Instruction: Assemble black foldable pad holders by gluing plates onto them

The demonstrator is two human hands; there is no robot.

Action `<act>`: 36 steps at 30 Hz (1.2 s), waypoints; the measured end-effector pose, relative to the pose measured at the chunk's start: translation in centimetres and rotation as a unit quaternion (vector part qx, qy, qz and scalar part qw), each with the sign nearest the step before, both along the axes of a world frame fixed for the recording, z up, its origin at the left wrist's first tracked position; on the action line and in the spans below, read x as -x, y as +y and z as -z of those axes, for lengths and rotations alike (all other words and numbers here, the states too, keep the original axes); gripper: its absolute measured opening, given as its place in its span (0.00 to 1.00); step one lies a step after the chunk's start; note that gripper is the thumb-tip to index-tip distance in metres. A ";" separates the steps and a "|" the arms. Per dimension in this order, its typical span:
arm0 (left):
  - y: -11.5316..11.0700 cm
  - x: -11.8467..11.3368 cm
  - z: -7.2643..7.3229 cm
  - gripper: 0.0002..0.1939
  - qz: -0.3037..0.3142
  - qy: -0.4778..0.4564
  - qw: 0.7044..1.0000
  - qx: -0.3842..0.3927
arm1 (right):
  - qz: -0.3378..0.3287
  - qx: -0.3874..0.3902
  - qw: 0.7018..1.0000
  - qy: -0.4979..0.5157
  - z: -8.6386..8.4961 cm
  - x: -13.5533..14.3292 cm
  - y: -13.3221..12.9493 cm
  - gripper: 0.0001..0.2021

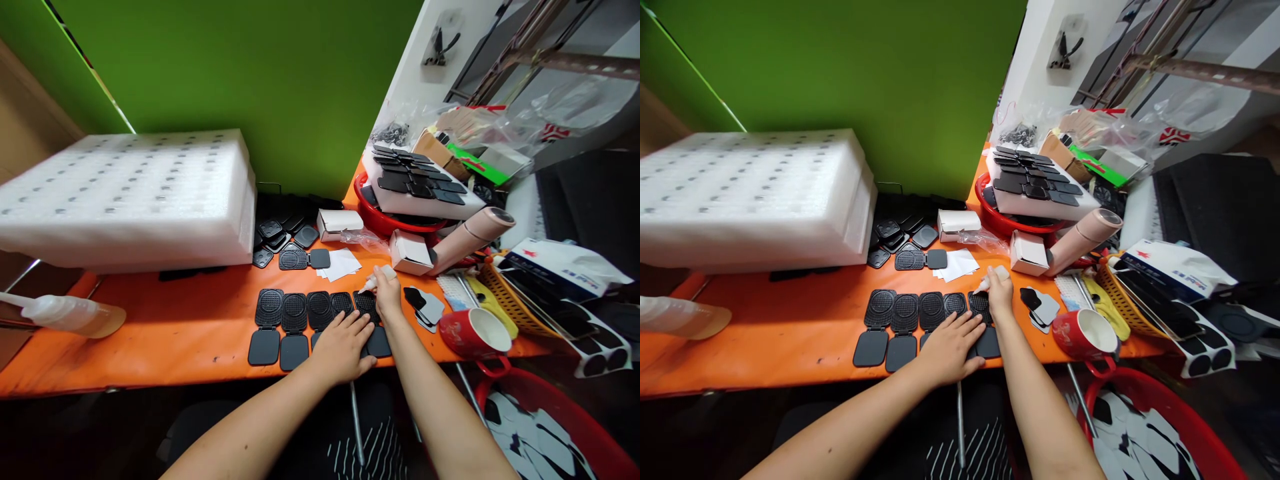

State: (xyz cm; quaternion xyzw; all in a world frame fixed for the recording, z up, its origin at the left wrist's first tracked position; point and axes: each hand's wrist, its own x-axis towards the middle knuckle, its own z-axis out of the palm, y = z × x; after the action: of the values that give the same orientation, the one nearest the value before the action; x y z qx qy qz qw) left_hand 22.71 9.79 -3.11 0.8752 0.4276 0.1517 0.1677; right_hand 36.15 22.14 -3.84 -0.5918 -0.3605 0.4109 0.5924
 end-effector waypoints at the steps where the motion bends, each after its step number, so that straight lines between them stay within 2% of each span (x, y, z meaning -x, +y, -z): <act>1: 0.0 0.0 0.0 0.33 0.001 0.002 1.000 -0.003 | 0.014 0.000 1.000 0.005 -0.1 -0.3 0.0 0.16; 4: 0.1 0.0 0.1 0.33 0.003 0.002 1.000 -0.007 | 0.045 0.004 0.999 0.013 -0.4 -1.5 -0.6 0.16; 9: 0.1 -0.1 0.3 0.32 0.000 -0.004 1.000 -0.010 | 0.055 0.008 0.998 0.003 -0.3 -3.1 -2.2 0.14; 25: 0.1 -0.2 0.7 0.33 -0.004 -0.002 1.000 -0.020 | 0.031 -0.001 0.998 -0.048 0.3 -3.1 -2.4 0.16; 32: 0.1 -0.3 0.6 0.32 0.003 0.007 1.000 -0.029 | 0.066 0.008 0.997 -0.024 -1.4 -2.7 -3.1 0.17; 36: -0.4 0.0 0.3 0.29 0.020 0.009 0.998 -0.054 | 0.007 0.024 1.000 -0.012 -2.5 -1.2 -4.5 0.18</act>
State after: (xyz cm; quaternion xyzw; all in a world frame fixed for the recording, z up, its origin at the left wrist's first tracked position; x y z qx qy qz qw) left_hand 22.76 9.39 -3.37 0.8926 0.4027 0.1635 0.1195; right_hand 37.38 17.66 -1.34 -0.6128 -0.3537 0.4083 0.5767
